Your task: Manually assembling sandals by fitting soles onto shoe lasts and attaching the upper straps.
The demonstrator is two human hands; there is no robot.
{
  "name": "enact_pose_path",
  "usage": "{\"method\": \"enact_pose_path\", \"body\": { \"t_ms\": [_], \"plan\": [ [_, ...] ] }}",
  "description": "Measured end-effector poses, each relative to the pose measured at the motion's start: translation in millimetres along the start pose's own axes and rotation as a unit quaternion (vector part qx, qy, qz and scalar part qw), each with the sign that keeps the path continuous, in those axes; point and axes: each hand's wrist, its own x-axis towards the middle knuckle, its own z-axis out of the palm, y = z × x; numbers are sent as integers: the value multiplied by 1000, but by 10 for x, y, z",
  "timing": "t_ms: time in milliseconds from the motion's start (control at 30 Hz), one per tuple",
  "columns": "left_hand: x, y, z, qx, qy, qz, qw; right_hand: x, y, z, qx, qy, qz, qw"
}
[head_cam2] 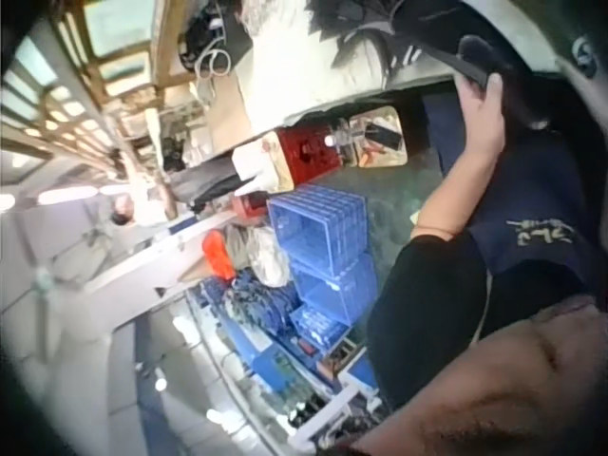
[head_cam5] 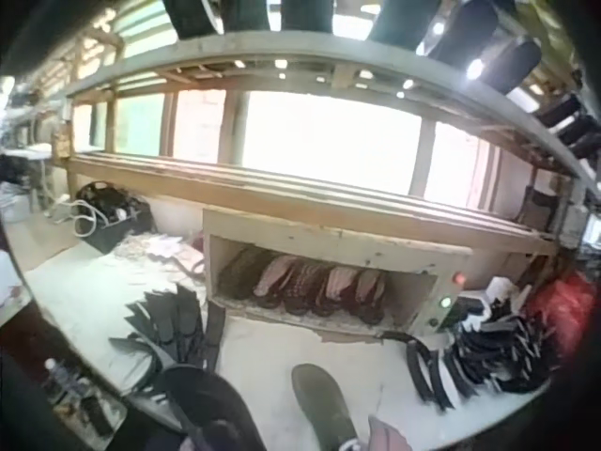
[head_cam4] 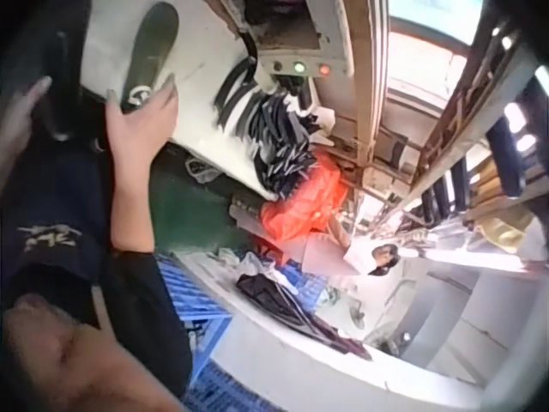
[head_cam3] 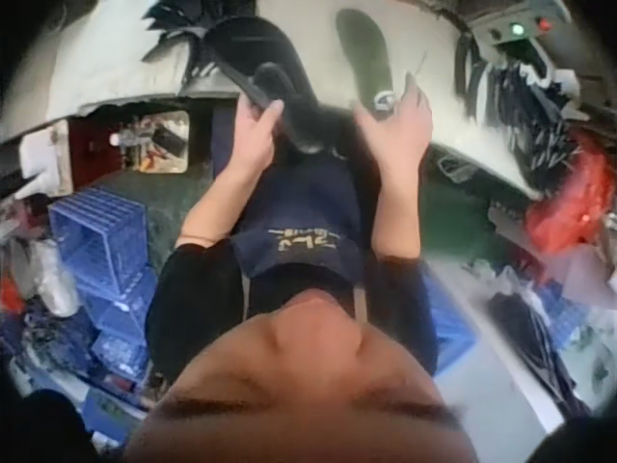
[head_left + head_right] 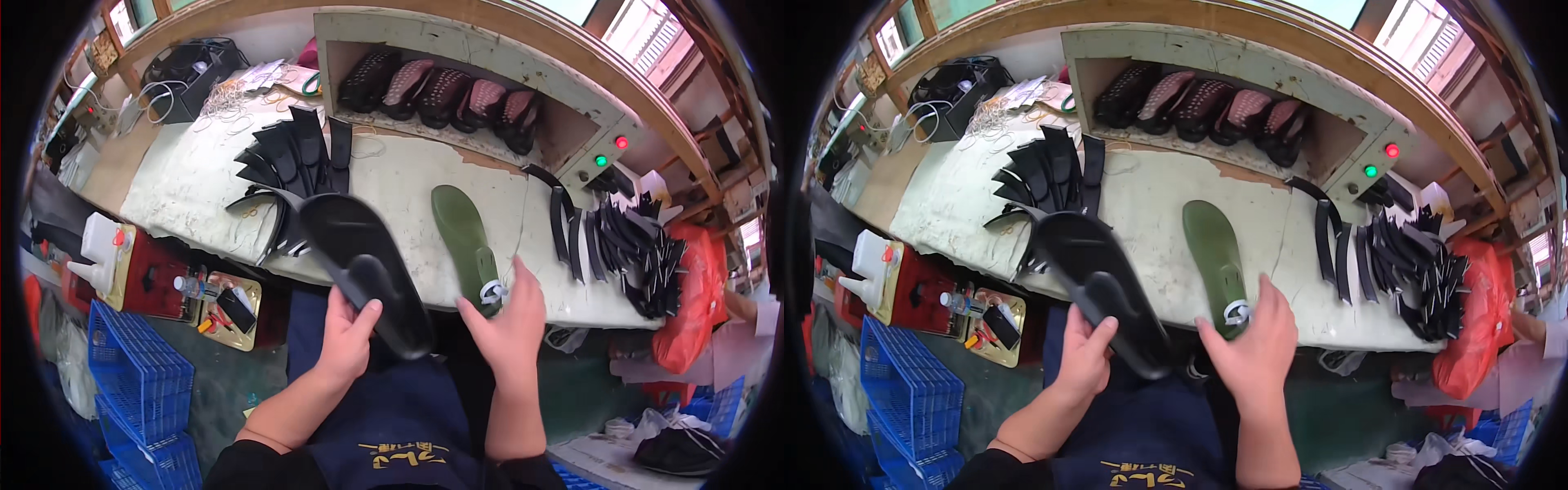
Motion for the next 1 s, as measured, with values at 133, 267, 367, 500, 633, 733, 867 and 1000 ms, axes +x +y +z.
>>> {"method": "enact_pose_path", "body": {
  "t_ms": [133,267,367,500,633,733,867,1000],
  "plan": [
    [-159,-203,-193,76,12,-52,996,-38,316,404,89,-164,200,962],
    [-274,-403,-278,137,31,-25,990,-221,719,401,413,-126,340,836],
    [-280,-467,-226,103,57,-38,992,-501,500,248,521,-82,353,773],
    [-307,-423,-33,-71,84,-92,990,-872,-150,-42,393,-156,144,895],
    [-310,-242,-16,-196,45,-118,972,-931,-446,-71,215,-116,-84,966],
    [-338,-111,-226,-254,37,-225,940,-1088,-436,-98,291,-112,-120,943],
    [-261,18,-308,-239,58,-125,961,-1354,-5,-160,421,-196,-142,874],
    [-228,114,-302,-228,23,-37,973,-1442,119,-147,583,-340,25,737]
  ]
}}
